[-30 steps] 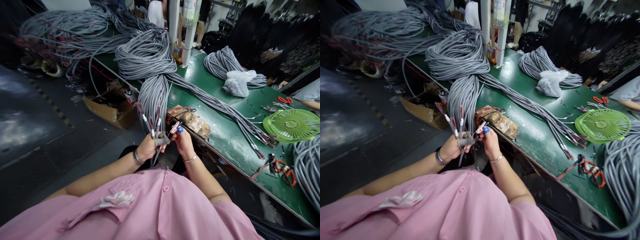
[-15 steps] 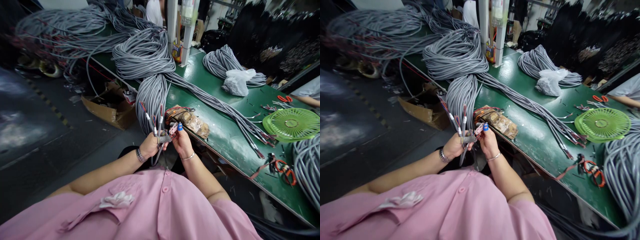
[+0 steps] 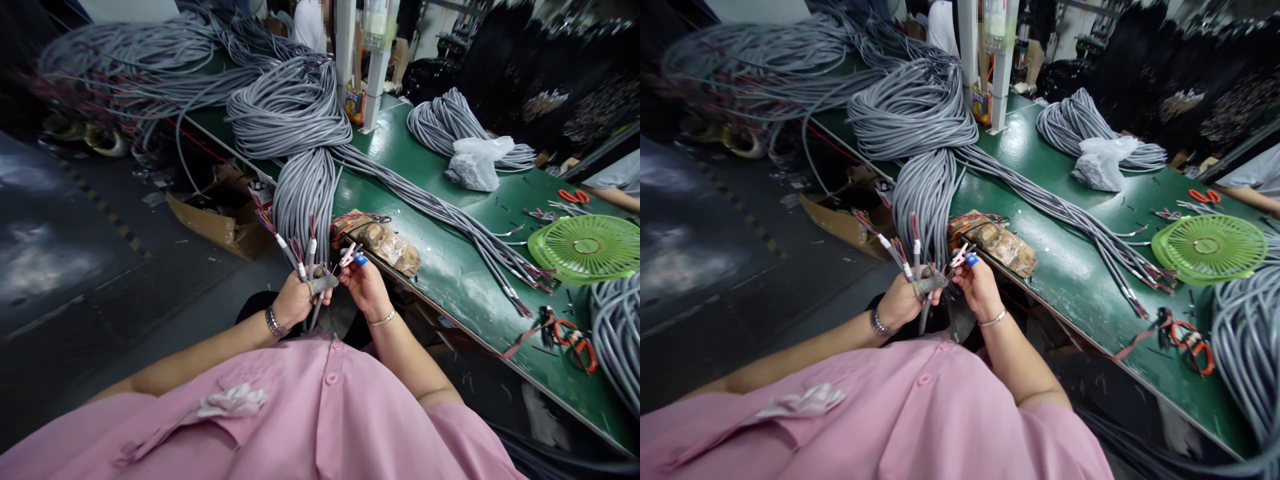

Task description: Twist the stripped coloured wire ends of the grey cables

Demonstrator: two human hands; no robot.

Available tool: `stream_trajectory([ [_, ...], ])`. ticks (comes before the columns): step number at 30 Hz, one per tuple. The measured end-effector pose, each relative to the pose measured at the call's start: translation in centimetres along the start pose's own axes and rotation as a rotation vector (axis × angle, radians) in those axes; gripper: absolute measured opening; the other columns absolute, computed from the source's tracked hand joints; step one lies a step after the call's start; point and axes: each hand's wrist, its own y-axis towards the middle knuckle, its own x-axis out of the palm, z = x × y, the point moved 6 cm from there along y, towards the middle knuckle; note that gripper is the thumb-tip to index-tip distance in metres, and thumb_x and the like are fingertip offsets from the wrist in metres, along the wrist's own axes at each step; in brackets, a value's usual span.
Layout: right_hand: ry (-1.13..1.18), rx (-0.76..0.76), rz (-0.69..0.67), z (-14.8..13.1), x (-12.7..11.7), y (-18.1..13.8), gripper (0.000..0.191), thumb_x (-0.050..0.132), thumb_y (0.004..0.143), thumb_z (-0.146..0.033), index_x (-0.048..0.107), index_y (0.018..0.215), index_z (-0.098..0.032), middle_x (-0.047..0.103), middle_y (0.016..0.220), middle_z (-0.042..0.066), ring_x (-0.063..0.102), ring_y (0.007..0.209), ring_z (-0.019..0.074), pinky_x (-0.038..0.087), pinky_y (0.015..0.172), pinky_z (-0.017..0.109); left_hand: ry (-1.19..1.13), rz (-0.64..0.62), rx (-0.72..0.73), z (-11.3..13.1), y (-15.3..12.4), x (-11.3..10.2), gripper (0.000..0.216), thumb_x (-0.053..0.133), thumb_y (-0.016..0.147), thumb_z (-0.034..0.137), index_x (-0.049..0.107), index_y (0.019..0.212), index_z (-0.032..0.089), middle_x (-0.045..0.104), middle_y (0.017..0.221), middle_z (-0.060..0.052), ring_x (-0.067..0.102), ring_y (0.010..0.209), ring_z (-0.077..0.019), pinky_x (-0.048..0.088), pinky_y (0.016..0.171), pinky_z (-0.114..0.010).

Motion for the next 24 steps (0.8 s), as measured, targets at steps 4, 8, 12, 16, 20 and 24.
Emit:
stream_trajectory([
  [4, -0.106, -0.137, 0.054, -0.2, -0.5, -0.1, 0.030, 0.061, 0.083, -0.046, 0.068, 0.086, -0.017, 0.063, 0.076, 0.001, 0.051, 0.060, 0.0088, 0.046, 0.054, 0.020, -0.036, 0.071, 0.019, 0.3, 0.0, -0.3, 0.023, 0.077, 0.064, 0.028, 0.058, 0.065, 0.015, 0.060, 0.051, 0.000, 0.054, 0.043, -0.0103, 0.038, 0.040, -0.020],
  [8, -0.114, -0.123, 0.026, 0.4, -0.7, 0.5, 0.039, 0.060, 0.081, -0.056, 0.067, 0.087, -0.018, 0.064, 0.079, 0.002, 0.051, 0.060, 0.0092, 0.046, 0.055, 0.021, -0.017, 0.063, 0.007, 0.5, 0.1, 0.0, 0.024, 0.077, 0.064, 0.029, 0.057, 0.064, 0.015, 0.060, 0.050, 0.000, 0.054, 0.041, -0.0102, 0.036, 0.039, -0.020],
  [12, 0.005, 0.000, -0.013, 1.0, -0.2, 1.1, 0.037, 0.063, 0.080, -0.056, 0.065, 0.083, -0.018, 0.061, 0.075, 0.000, 0.049, 0.058, 0.0089, 0.046, 0.055, 0.022, -0.022, 0.054, 0.006, 0.6, 0.3, 0.4, 0.025, 0.077, 0.064, 0.030, 0.057, 0.063, 0.014, 0.060, 0.048, 0.000, 0.052, 0.039, -0.0097, 0.034, 0.038, -0.020],
  [16, 0.047, -0.008, 0.028, 0.8, -0.1, 1.1, 0.032, 0.065, 0.081, -0.050, 0.063, 0.076, -0.018, 0.060, 0.070, -0.001, 0.047, 0.057, 0.0087, 0.044, 0.054, 0.020, -0.032, 0.073, -0.007, 0.7, 0.5, 0.5, 0.025, 0.077, 0.063, 0.031, 0.058, 0.062, 0.014, 0.059, 0.048, 0.001, 0.052, 0.039, -0.0097, 0.031, 0.036, -0.019],
  [20, 0.072, -0.023, 0.022, 0.9, 0.0, 1.1, 0.030, 0.066, 0.081, -0.047, 0.064, 0.075, -0.018, 0.059, 0.068, -0.001, 0.047, 0.057, 0.0080, 0.043, 0.054, 0.019, -0.037, 0.079, -0.013, 0.3, 0.9, 0.3, 0.024, 0.076, 0.063, 0.028, 0.057, 0.061, 0.014, 0.060, 0.049, 0.000, 0.053, 0.039, -0.0092, 0.029, 0.035, -0.018],
  [24, 0.097, -0.024, 0.008, 1.1, -0.1, 1.2, 0.031, 0.067, 0.080, -0.049, 0.065, 0.078, -0.018, 0.060, 0.070, -0.002, 0.048, 0.057, 0.0077, 0.044, 0.054, 0.019, -0.026, 0.071, -0.025, -0.1, 1.0, 0.0, 0.023, 0.075, 0.065, 0.027, 0.056, 0.061, 0.014, 0.061, 0.051, 0.000, 0.053, 0.040, -0.0094, 0.029, 0.035, -0.019],
])
